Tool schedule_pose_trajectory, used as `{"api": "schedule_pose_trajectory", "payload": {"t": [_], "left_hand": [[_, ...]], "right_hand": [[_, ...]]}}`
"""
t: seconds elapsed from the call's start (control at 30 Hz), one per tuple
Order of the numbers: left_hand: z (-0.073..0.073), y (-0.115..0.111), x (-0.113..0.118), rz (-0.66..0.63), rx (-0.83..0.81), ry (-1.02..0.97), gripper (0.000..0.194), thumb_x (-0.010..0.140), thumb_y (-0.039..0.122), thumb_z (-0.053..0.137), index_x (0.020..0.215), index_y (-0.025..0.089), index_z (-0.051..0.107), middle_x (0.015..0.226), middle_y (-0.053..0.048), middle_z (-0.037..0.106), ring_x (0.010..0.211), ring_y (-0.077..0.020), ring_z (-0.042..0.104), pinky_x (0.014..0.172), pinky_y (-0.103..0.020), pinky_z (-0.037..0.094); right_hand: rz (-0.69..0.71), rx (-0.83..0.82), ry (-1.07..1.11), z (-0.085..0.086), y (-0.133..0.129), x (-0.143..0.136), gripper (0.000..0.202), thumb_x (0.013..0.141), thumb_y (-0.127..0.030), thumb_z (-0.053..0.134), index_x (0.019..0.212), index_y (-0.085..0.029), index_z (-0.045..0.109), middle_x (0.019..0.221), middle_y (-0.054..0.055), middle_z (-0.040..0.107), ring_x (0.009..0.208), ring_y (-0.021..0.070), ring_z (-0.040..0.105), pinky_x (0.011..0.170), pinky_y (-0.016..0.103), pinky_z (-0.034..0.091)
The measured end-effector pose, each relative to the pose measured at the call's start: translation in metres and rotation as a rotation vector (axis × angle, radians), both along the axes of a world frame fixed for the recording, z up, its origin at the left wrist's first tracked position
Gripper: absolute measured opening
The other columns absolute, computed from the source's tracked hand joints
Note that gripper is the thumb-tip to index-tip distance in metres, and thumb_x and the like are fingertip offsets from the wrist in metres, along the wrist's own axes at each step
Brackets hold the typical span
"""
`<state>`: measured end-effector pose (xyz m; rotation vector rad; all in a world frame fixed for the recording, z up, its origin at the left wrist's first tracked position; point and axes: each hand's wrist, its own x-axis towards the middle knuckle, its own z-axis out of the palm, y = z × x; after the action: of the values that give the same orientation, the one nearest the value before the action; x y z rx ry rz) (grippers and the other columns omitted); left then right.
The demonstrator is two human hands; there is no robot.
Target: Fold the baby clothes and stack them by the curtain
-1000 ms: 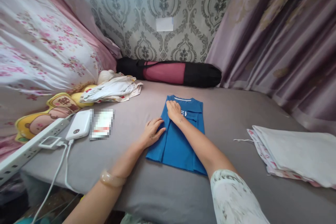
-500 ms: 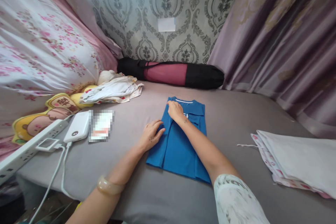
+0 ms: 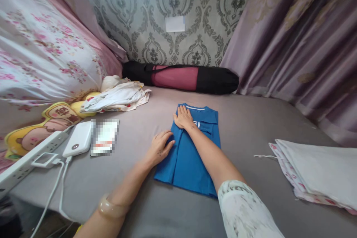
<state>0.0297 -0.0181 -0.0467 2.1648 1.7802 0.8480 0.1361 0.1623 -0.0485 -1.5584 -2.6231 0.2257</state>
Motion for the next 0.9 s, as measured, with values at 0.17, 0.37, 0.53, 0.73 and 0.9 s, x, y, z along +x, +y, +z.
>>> {"api": "schedule_pose_trajectory", "payload": {"t": [0.17, 0.37, 0.53, 0.73, 0.9], "left_hand": [[-0.004, 0.001, -0.002, -0.005, 0.018, 0.004, 0.032, 0.098, 0.036, 0.042, 0.123, 0.021, 0.054, 0.133, -0.01, 0.058, 0.127, -0.0226, 0.051, 0.106, -0.041, 0.04], [-0.009, 0.002, -0.002, 0.002, 0.04, 0.006, 0.031, 0.098, 0.036, 0.041, 0.123, 0.022, 0.054, 0.134, -0.01, 0.058, 0.127, -0.0226, 0.051, 0.108, -0.042, 0.039], [-0.009, 0.001, -0.002, -0.001, 0.036, 0.008, 0.03, 0.098, 0.033, 0.041, 0.122, 0.022, 0.054, 0.134, -0.01, 0.058, 0.127, -0.0224, 0.051, 0.107, -0.042, 0.039], [-0.014, 0.003, -0.005, -0.019, 0.074, -0.002, 0.029, 0.096, 0.032, 0.044, 0.122, 0.021, 0.055, 0.134, -0.011, 0.058, 0.127, -0.0237, 0.052, 0.106, -0.044, 0.041], [-0.018, 0.007, -0.006, -0.065, 0.129, -0.031, 0.029, 0.096, 0.031, 0.046, 0.121, 0.02, 0.056, 0.133, -0.012, 0.058, 0.126, -0.024, 0.053, 0.105, -0.044, 0.044]], "right_hand": [[0.003, -0.08, 0.018, 0.009, 0.002, 0.003, 0.067, 0.1, -0.045, 0.019, 0.153, -0.004, 0.023, 0.161, 0.013, 0.015, 0.149, 0.0247, 0.008, 0.12, 0.04, 0.007], [0.007, -0.006, 0.078, 0.023, -0.007, 0.013, 0.065, 0.1, -0.044, 0.016, 0.154, -0.008, 0.022, 0.162, 0.012, 0.014, 0.149, 0.0231, 0.007, 0.12, 0.044, 0.004], [0.004, -0.019, 0.031, 0.012, -0.025, 0.016, 0.068, 0.1, -0.045, 0.019, 0.153, -0.002, 0.024, 0.161, 0.015, 0.016, 0.149, 0.0247, 0.011, 0.12, 0.042, 0.007], [-0.002, -0.042, 0.055, 0.005, -0.026, 0.014, 0.069, 0.099, -0.046, 0.022, 0.153, -0.002, 0.022, 0.161, 0.014, 0.014, 0.149, 0.0243, 0.01, 0.12, 0.04, 0.006], [0.03, -0.2, 0.193, 0.019, -0.015, 0.025, 0.074, 0.099, -0.055, 0.011, 0.155, -0.008, 0.018, 0.162, 0.011, 0.01, 0.15, 0.0209, 0.005, 0.12, 0.04, 0.005]]}}
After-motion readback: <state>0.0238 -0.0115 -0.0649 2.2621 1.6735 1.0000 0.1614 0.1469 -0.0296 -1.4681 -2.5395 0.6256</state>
